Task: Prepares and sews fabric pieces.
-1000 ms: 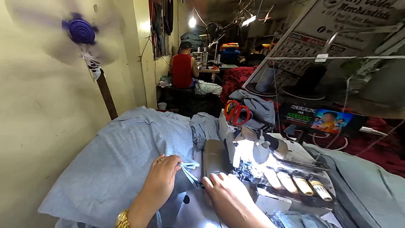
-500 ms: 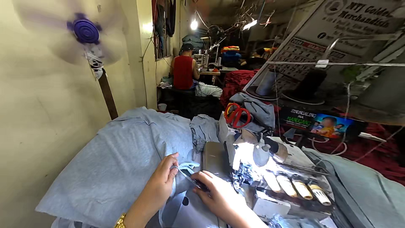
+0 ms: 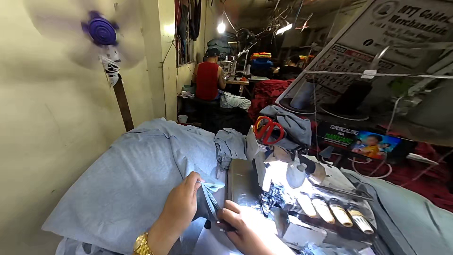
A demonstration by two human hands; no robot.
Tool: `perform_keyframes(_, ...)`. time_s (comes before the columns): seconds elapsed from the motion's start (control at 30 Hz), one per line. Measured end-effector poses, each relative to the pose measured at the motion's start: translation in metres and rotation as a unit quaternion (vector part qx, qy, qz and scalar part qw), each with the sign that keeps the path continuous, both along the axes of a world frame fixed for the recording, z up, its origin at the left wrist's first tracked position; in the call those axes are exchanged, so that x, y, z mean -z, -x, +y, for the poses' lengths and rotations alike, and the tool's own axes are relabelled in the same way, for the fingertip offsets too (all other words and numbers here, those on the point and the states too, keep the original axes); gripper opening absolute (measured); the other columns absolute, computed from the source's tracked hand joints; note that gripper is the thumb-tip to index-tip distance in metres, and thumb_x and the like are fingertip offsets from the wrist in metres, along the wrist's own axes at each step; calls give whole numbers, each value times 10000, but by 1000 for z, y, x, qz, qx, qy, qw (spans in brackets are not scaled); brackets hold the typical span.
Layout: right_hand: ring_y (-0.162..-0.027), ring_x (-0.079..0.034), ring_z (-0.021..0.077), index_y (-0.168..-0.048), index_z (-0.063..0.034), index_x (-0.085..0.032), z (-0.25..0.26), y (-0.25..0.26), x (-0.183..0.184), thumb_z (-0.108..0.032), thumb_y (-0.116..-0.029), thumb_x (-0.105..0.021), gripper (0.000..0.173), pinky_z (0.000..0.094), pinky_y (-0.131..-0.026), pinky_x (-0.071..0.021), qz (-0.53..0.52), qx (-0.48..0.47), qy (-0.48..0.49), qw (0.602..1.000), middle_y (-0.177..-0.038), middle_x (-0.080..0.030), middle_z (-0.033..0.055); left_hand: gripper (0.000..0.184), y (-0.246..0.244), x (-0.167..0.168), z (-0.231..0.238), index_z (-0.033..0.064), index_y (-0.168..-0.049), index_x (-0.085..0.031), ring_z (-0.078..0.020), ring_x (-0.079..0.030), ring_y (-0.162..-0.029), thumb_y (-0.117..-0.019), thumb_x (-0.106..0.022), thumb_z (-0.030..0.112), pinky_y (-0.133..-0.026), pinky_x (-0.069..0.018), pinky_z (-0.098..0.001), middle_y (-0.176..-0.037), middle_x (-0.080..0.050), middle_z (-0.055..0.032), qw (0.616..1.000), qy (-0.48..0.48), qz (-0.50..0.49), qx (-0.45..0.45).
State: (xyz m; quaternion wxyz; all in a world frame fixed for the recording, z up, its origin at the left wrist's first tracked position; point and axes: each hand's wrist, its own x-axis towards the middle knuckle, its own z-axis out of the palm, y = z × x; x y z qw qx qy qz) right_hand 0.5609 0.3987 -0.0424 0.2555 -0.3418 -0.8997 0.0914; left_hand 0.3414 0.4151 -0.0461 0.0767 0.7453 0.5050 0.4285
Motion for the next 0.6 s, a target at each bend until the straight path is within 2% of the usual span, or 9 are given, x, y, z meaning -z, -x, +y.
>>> perform_keyframes(0.07,-948,-710,390,-1142,27,-712,-8,-3,-20,-134,-992,-579,257,547,-821,-555,-34,65,128,989,-1084,-700,239,188,-6,3,0,69,-1098,-638,-172,-724,-832,-1058,-471,148,-694,-609,-342,-984,-719,-62,999,-47,19,-4)
perform_keyframes(0.1,-954,-709,384,-1173,30,-707,-7,-8,-19,-151,-994,-588,281,534,-839,-553,-14,75,135,988,-1088,-701,239,187,-7,4,1,69,-1090,-637,-170,-719,-811,-1057,-472,149,-675,-605,-337,-969,-712,-62,998,-56,23,-4)
perform_keyframes(0.17,-854,-717,299,-1220,-16,-696,-3,-19,-2,-284,-985,-652,359,473,-755,-592,45,64,78,994,-1029,-724,174,194,-5,4,3,72,-1092,-639,-165,-705,-796,-1063,-468,158,-677,-599,-329,-963,-703,-60,998,-51,21,-6)
perform_keyframes(0.23,-923,-729,288,-1316,-50,-655,-4,-27,1,-385,-1022,-578,453,500,-790,-596,30,90,58,994,-1105,-735,140,209,0,0,2,69,-1117,-637,-167,-703,-833,-1074,-460,172,-720,-597,-340,-1005,-708,-64,1000,-17,14,2)
perform_keyframes(0.37,-1011,-701,416,-1195,-15,-676,-13,-24,-22,-341,-1075,-453,413,555,-849,-549,-142,159,52,976,-1065,-718,212,198,-2,-1,1,87,-1104,-639,-142,-703,-827,-1067,-467,179,-722,-598,-311,-992,-709,-45,999,-28,26,1)
perform_keyframes(0.4,-974,-701,426,-1143,-11,-683,-15,-21,-22,-330,-1072,-459,396,556,-816,-549,-163,163,27,973,-1017,-716,216,196,-3,1,1,88,-1098,-639,-140,-700,-815,-1066,-468,178,-712,-597,-306,-982,-706,-43,999,-38,29,0)
perform_keyframes(0.47,-726,-698,312,-902,-104,-706,-10,-18,1,-340,-975,-558,289,435,-591,-553,-154,173,-147,962,-762,-679,88,198,-4,4,3,87,-1094,-640,-138,-698,-808,-1069,-470,184,-706,-596,-299,-979,-708,-41,999,-45,30,-1)
perform_keyframes(0.5,-670,-678,275,-847,-134,-704,-7,-16,8,-330,-929,-608,234,397,-535,-529,-152,177,-198,952,-707,-649,50,197,-4,5,3,92,-1093,-639,-132,-696,-804,-1071,-469,189,-703,-595,-293,-980,-708,-37,998,-47,30,-1)
perform_keyframes(0.6,-766,-707,334,-935,-98,-728,-11,-6,-6,-203,-916,-647,134,455,-594,-545,-198,175,-130,955,-807,-703,106,197,-4,5,2,93,-1091,-636,-129,-699,-814,-1074,-466,191,-707,-597,-294,-990,-711,-34,998,-45,32,-1)
